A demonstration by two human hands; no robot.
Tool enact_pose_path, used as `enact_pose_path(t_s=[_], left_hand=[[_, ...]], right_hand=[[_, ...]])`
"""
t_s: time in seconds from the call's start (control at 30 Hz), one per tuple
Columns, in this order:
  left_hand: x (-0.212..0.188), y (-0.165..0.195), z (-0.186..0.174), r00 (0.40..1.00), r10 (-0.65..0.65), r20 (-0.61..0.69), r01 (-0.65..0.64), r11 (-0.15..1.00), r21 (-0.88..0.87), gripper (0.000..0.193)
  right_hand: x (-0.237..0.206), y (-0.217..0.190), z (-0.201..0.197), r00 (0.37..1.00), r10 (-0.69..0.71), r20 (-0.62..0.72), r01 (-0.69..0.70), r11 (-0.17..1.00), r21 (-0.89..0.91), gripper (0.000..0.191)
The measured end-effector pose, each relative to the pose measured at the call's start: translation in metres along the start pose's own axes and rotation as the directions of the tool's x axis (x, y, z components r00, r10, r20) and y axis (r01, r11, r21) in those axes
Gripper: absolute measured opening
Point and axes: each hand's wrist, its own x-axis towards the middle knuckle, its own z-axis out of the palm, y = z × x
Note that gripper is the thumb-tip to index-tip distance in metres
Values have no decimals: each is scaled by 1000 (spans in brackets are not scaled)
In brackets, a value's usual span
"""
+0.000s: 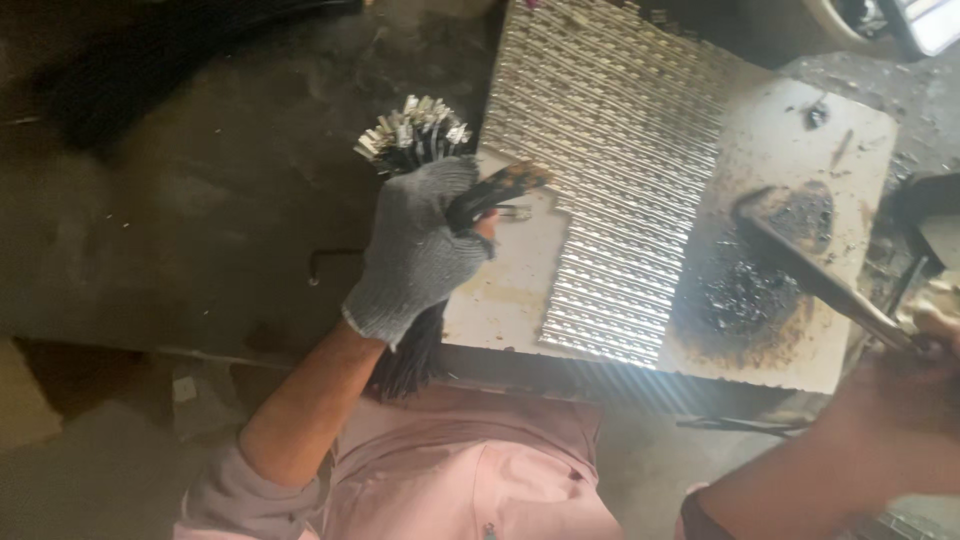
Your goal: The person uses a soldering iron to attach LED components to a circuit board. They hold a bundle of LEDs in one hand and apply solder to each component in sequence, working across the board.
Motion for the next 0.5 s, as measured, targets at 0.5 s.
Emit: enact_pose_path(t_s=[0.5], left_hand=[[-30, -24, -37, 950, -279, -137, 308, 907, 288, 16]], right_hand=[[-10, -46, -26, 976, -55, 212, 144, 889, -435, 17]])
